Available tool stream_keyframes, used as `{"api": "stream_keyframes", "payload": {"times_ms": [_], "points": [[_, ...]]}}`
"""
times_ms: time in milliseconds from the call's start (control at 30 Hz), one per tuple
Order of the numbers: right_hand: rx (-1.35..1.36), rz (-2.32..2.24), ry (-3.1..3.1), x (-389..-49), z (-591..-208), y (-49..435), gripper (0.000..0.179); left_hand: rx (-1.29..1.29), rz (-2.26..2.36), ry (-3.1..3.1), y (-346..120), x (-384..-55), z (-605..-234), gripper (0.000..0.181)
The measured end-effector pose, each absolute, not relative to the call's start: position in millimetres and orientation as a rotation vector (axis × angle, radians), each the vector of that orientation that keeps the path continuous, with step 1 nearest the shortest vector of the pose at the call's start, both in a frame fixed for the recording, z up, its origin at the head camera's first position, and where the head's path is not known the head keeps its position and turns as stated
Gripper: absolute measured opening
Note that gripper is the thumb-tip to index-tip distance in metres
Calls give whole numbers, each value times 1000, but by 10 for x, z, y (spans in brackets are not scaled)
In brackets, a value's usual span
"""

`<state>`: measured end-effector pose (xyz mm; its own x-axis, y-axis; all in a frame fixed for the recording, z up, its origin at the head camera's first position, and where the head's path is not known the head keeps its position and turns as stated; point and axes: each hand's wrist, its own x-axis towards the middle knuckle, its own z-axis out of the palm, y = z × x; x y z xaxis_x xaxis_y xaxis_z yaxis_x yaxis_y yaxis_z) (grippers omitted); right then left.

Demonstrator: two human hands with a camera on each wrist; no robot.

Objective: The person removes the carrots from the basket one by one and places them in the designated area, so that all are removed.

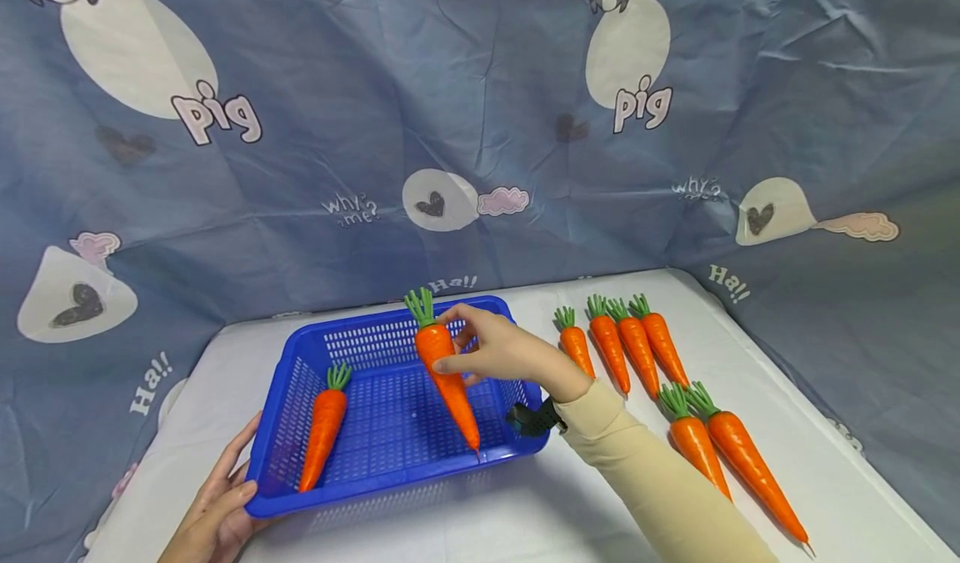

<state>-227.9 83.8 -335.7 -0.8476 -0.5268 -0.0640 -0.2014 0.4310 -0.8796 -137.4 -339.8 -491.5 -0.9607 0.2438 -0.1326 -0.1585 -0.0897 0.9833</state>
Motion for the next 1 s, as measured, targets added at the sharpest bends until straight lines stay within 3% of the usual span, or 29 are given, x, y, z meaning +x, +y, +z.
{"api": "stream_keyframes", "payload": {"times_ms": [467,800,1000], "points": [[-539,-1386,2434,-2086,-3377,1221,60,68,2123,1928,-3386,-1380,-4910,70],[-498,-1394,2426,-1920,-3481,1449,58,351,2176,1711,-3497,-1391,-4970,70],[-492,-1384,2466,-1831,-3494,1598,57,260,2192,1738,-3471,-1402,-4976,68]]}}
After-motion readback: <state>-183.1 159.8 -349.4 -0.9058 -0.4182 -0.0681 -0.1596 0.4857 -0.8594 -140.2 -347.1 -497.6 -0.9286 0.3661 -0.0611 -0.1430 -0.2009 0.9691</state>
